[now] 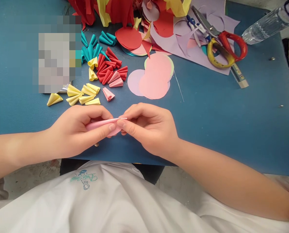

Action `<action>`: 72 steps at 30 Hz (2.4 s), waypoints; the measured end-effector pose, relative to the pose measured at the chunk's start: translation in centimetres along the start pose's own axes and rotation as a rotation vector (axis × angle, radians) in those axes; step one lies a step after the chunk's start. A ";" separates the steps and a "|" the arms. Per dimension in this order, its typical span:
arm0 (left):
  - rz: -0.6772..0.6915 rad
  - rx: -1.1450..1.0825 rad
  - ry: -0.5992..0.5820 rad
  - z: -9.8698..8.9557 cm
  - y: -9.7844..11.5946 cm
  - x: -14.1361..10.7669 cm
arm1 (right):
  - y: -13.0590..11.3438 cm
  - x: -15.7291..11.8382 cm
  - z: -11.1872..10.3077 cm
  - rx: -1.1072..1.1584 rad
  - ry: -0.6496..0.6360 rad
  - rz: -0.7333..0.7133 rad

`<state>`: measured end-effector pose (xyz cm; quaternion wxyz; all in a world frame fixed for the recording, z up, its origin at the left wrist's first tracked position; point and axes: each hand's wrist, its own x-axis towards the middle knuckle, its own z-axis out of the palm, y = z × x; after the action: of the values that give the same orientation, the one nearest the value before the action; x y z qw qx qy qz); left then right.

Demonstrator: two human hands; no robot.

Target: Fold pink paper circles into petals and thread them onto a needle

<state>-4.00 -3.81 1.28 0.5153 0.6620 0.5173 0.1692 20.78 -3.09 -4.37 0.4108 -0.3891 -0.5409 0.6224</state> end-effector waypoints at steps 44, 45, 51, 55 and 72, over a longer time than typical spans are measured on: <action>0.172 0.331 0.074 -0.3 -0.5 0.3 | -0.7 1.3 -2.4 -0.269 -0.101 -0.043; 0.194 0.385 0.066 -0.3 -0.7 0.3 | -0.6 1.6 -2.7 -0.305 -0.135 -0.050; 0.353 0.532 -0.008 -0.2 -1.4 0.1 | 0.1 2.7 -3.1 -0.595 -0.196 -0.207; 0.439 0.633 -0.040 0.2 -2.5 -0.5 | 0.3 3.0 -2.9 -0.769 -0.259 -0.292; 0.674 0.817 -0.073 -0.1 -4.6 0.4 | 1.1 2.0 -4.3 -1.101 -0.262 -0.499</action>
<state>-6.26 -3.71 -2.79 0.1503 0.9438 0.2812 0.0870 23.99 0.18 -6.05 0.2132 -0.3260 -0.9033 0.1798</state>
